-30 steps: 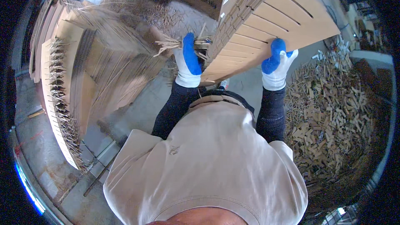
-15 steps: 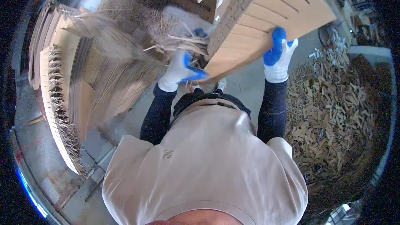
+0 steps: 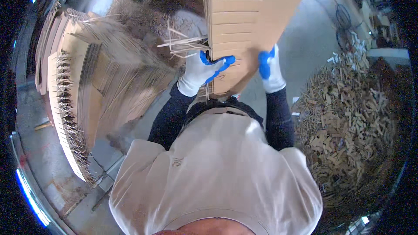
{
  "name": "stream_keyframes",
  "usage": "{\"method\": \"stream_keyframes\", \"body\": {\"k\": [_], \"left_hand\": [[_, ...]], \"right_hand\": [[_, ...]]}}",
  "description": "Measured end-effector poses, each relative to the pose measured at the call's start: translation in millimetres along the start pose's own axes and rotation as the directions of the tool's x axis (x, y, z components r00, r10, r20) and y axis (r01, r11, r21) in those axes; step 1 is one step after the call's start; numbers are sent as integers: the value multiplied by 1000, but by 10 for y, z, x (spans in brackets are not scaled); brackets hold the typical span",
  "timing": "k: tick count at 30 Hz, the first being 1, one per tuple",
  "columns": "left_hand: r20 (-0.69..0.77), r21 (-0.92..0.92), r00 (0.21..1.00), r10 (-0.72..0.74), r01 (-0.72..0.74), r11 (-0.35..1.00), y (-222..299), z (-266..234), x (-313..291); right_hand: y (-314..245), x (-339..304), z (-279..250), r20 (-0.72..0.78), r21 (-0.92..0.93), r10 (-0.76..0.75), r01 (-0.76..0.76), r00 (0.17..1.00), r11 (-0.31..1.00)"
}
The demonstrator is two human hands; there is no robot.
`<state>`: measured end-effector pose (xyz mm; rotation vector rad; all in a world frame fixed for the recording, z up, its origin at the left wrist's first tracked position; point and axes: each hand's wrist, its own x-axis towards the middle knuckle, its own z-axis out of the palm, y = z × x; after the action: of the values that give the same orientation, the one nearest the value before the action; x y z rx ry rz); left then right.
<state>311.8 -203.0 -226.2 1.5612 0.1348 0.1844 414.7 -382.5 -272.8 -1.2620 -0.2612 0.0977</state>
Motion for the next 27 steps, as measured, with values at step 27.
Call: {"method": "stream_keyframes", "body": {"k": [27], "left_hand": [[-186,721,593,783,-459,519,134,86,466]], "right_hand": [[-279,-270,-135,0,-144,-82,81,997,986]]}}
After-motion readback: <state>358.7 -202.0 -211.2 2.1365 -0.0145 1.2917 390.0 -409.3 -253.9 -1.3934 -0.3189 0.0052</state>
